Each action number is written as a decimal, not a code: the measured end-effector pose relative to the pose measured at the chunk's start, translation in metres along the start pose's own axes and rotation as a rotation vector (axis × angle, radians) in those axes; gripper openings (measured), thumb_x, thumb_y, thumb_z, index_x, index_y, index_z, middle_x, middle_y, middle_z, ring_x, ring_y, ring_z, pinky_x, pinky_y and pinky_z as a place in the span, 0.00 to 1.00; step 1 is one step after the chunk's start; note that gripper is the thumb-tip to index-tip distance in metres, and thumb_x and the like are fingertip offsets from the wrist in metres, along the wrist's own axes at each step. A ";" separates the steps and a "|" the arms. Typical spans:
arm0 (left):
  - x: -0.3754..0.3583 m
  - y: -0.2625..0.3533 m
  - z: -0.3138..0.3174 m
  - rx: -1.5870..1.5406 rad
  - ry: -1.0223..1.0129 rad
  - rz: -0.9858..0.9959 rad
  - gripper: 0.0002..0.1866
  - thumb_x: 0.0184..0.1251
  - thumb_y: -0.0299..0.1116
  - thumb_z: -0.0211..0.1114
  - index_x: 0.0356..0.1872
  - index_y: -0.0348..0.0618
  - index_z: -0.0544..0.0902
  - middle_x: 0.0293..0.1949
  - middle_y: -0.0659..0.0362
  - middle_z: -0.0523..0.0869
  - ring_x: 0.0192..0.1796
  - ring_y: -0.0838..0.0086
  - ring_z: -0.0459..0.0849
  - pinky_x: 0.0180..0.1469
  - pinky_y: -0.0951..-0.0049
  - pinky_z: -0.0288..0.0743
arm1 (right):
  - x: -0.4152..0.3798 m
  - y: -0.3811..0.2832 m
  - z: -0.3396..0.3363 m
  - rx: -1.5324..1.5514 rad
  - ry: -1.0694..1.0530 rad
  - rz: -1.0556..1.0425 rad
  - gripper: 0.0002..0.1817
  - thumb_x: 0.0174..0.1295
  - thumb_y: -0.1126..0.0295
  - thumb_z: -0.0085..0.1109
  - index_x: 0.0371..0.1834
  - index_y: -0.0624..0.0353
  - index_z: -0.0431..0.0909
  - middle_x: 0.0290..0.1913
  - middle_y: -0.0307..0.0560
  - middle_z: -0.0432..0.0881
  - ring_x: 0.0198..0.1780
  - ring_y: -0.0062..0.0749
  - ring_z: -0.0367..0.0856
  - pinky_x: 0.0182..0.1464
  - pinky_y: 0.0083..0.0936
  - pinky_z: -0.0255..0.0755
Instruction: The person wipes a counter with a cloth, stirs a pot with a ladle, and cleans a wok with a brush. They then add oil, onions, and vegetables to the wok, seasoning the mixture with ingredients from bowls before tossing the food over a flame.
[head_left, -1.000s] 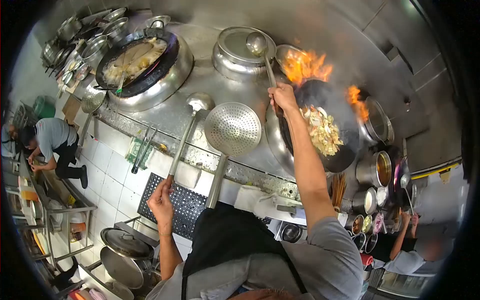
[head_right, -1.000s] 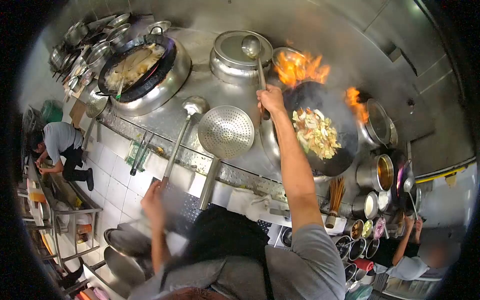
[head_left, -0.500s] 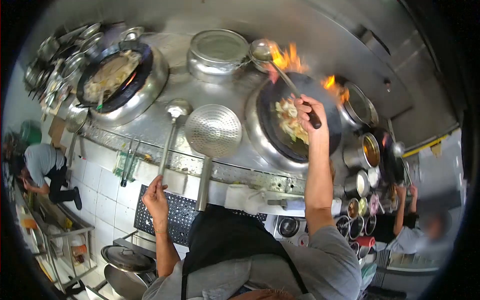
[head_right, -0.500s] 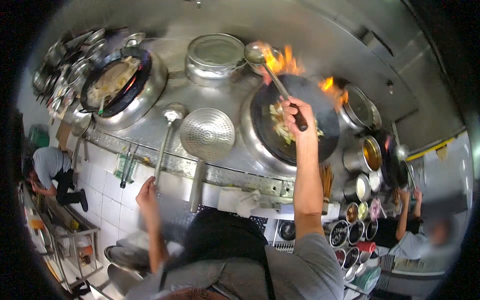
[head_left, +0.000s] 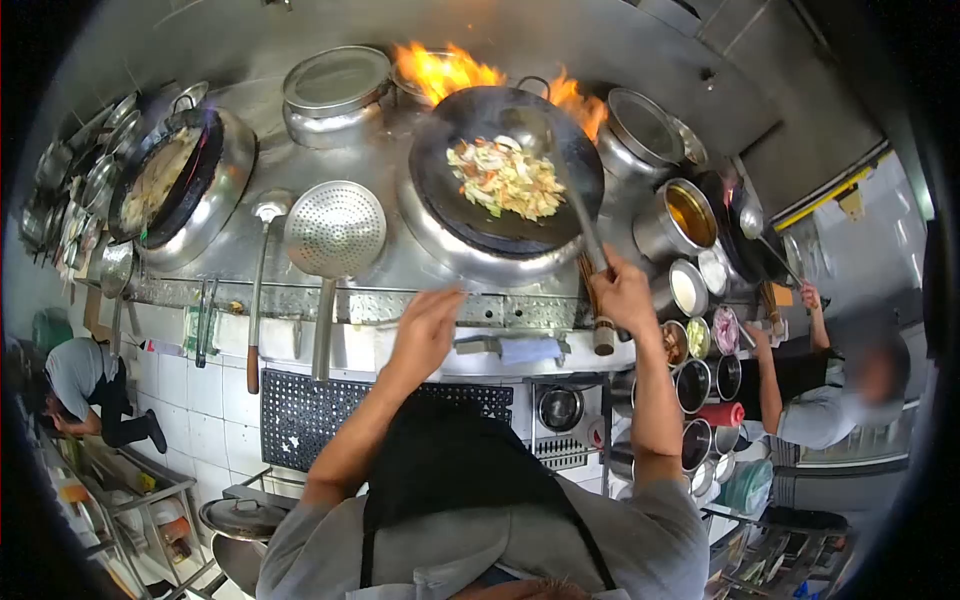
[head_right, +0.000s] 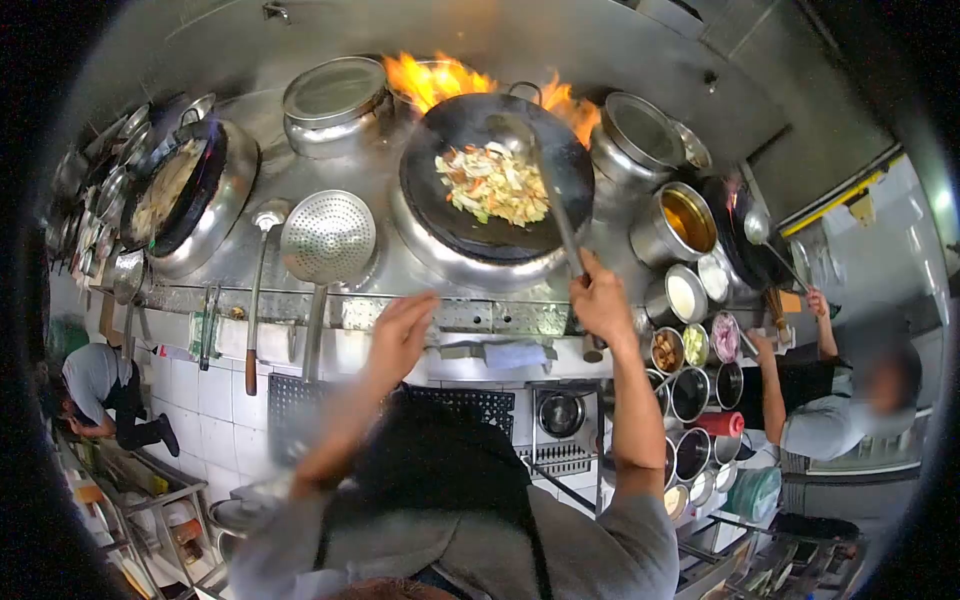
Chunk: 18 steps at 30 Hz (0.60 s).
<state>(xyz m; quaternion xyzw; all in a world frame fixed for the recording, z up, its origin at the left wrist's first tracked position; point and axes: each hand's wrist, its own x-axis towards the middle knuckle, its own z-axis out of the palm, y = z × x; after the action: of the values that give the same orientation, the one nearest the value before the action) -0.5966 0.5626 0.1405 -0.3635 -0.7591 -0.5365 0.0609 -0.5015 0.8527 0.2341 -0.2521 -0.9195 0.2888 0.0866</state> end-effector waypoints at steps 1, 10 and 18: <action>0.015 -0.001 0.021 0.081 -0.016 0.110 0.15 0.60 0.21 0.62 0.50 0.38 0.83 0.53 0.47 0.82 0.58 0.54 0.77 0.60 0.59 0.69 | -0.009 0.010 0.002 0.008 0.004 0.005 0.27 0.54 0.70 0.55 0.60 0.66 0.73 0.33 0.65 0.81 0.38 0.48 0.84 0.44 0.35 0.75; 0.110 -0.023 0.097 0.440 -0.170 0.024 0.13 0.63 0.42 0.64 0.42 0.46 0.85 0.47 0.59 0.83 0.54 0.61 0.77 0.49 0.57 0.66 | 0.009 0.029 0.038 -0.076 0.106 -0.233 0.26 0.54 0.76 0.52 0.60 0.63 0.74 0.39 0.67 0.82 0.43 0.63 0.81 0.48 0.48 0.73; 0.122 -0.056 0.088 0.306 -0.237 0.040 0.16 0.66 0.46 0.62 0.32 0.43 0.87 0.33 0.53 0.87 0.42 0.58 0.83 0.42 0.56 0.75 | 0.016 0.052 0.022 -0.760 -0.021 -0.277 0.35 0.58 0.78 0.50 0.70 0.36 0.62 0.45 0.49 0.80 0.36 0.51 0.84 0.40 0.44 0.79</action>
<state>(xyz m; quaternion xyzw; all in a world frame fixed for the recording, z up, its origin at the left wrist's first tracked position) -0.6943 0.6884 0.1198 -0.4257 -0.8262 -0.3671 0.0364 -0.5002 0.8871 0.1866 -0.1370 -0.9869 -0.0836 0.0158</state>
